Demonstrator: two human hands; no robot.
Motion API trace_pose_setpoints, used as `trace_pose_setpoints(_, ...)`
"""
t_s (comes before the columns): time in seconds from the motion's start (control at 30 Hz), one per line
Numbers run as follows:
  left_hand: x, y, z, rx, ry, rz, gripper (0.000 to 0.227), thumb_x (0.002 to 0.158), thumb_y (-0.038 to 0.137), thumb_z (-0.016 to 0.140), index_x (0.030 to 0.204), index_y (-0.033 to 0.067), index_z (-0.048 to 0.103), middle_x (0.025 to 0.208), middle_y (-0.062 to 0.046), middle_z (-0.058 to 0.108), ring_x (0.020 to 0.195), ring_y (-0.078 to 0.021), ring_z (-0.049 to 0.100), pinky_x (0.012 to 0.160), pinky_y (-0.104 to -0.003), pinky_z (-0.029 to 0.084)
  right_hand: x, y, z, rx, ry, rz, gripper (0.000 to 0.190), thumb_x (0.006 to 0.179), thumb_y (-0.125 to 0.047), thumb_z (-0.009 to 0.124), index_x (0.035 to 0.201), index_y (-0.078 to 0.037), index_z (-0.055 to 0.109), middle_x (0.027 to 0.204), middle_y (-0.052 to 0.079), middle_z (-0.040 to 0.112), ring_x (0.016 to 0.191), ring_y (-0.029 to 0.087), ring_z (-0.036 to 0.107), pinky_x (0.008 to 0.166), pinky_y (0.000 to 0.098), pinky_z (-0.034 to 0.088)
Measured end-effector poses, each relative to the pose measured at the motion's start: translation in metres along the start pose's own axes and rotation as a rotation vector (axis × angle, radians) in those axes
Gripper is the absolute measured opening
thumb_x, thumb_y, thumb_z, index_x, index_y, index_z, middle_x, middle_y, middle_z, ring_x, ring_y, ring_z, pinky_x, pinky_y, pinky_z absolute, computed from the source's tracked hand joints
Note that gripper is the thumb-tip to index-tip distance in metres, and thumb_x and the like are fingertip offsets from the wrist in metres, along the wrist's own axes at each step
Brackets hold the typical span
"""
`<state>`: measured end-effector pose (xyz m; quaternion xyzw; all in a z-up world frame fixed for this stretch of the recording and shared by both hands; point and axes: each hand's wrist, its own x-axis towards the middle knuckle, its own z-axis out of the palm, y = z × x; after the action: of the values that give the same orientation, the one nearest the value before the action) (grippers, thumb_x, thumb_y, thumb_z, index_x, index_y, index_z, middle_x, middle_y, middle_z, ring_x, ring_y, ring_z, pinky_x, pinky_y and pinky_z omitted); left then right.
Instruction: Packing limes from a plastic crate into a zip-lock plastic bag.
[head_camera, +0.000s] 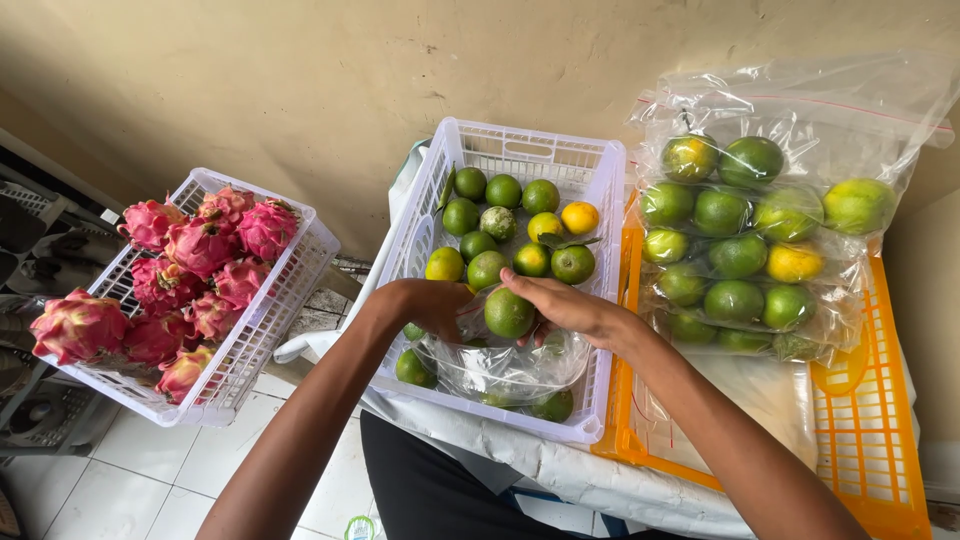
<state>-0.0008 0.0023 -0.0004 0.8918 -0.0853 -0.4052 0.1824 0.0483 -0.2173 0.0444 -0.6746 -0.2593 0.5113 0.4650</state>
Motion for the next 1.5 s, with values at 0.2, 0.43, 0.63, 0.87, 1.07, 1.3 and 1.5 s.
trace_pose_setpoints(0.2, -0.011, 0.005, -0.006, -0.04, -0.006, 0.021, 0.037, 0.076, 0.031, 0.071, 0.099, 0.0034, 0.06, 0.078, -0.006, 0.052, 0.072, -0.0155, 0.05, 0.076, -0.035, 0.052, 0.05, 0.062, -0.029, -0.01, -0.015, -0.046, 0.073, 0.093, -0.061, 0.04, 0.131, 0.0, 0.05, 0.102, 0.022, 0.07, 0.079, 0.023, 0.07, 0.059, 0.0272, 0.053)
trace_pose_setpoints(0.43, -0.003, -0.002, 0.005, -0.035, 0.024, 0.016, 0.04, 0.079, 0.035, 0.072, 0.101, 0.0034, 0.06, 0.081, -0.008, 0.056, 0.075, -0.0178, 0.057, 0.078, -0.036, 0.054, 0.011, 0.021, -0.017, 0.32, -0.054, -0.224, 0.07, 0.087, -0.072, 0.036, 0.102, -0.007, 0.059, 0.077, 0.018, 0.068, 0.056, 0.023, 0.067, 0.054, 0.0283, 0.049)
trace_pose_setpoints(0.63, -0.002, -0.001, 0.004, -0.037, 0.027, 0.026, 0.039, 0.08, 0.034, 0.071, 0.101, 0.0029, 0.059, 0.083, -0.01, 0.057, 0.075, -0.0193, 0.058, 0.079, -0.037, 0.054, 0.011, 0.049, -0.051, 0.962, -0.367, -0.533, 0.031, 0.086, -0.042, 0.043, 0.09, -0.012, 0.046, 0.049, 0.005, 0.045, 0.029, 0.014, 0.04, 0.047, 0.0331, 0.033)
trace_pose_setpoints(0.87, -0.007, 0.001, 0.0, -0.048, 0.038, 0.016, 0.042, 0.08, 0.036, 0.071, 0.103, 0.004, 0.061, 0.087, -0.009, 0.06, 0.081, -0.0211, 0.062, 0.083, -0.038, 0.054, 0.001, 0.035, -0.039, 1.057, -0.466, -0.57, 0.042, 0.076, -0.039, 0.056, 0.102, -0.011, 0.04, 0.08, 0.009, 0.042, 0.034, 0.014, 0.044, 0.041, 0.0276, 0.033)
trace_pose_setpoints(1.07, -0.004, 0.001, 0.003, -0.042, 0.037, 0.018, 0.044, 0.079, 0.038, 0.07, 0.105, 0.0036, 0.06, 0.088, -0.01, 0.06, 0.082, -0.0219, 0.063, 0.083, -0.039, 0.054, 0.009, 0.044, -0.042, 1.013, -0.298, -0.639, 0.036, 0.082, -0.043, 0.054, 0.096, -0.012, 0.041, 0.087, 0.009, 0.041, 0.038, 0.016, 0.046, 0.038, 0.0257, 0.035)
trace_pose_setpoints(1.3, -0.006, 0.002, 0.004, -0.056, 0.054, 0.003, 0.049, 0.077, 0.039, 0.072, 0.109, 0.0036, 0.061, 0.092, -0.012, 0.063, 0.086, -0.0236, 0.064, 0.085, -0.039, 0.054, 0.016, 0.053, -0.039, 0.985, -0.129, -0.686, 0.042, 0.085, -0.048, 0.059, 0.103, -0.011, 0.051, 0.099, 0.015, 0.049, 0.06, 0.026, 0.061, 0.035, 0.0222, 0.044)
trace_pose_setpoints(1.5, -0.004, 0.001, 0.004, -0.072, 0.057, 0.006, 0.05, 0.076, 0.039, 0.072, 0.11, 0.0039, 0.062, 0.095, -0.012, 0.065, 0.088, -0.0254, 0.066, 0.085, -0.039, 0.054, 0.017, 0.059, -0.041, 0.967, -0.081, -0.647, 0.04, 0.088, -0.05, 0.054, 0.105, -0.013, 0.053, 0.095, 0.013, 0.054, 0.066, 0.025, 0.062, 0.038, 0.0218, 0.047)
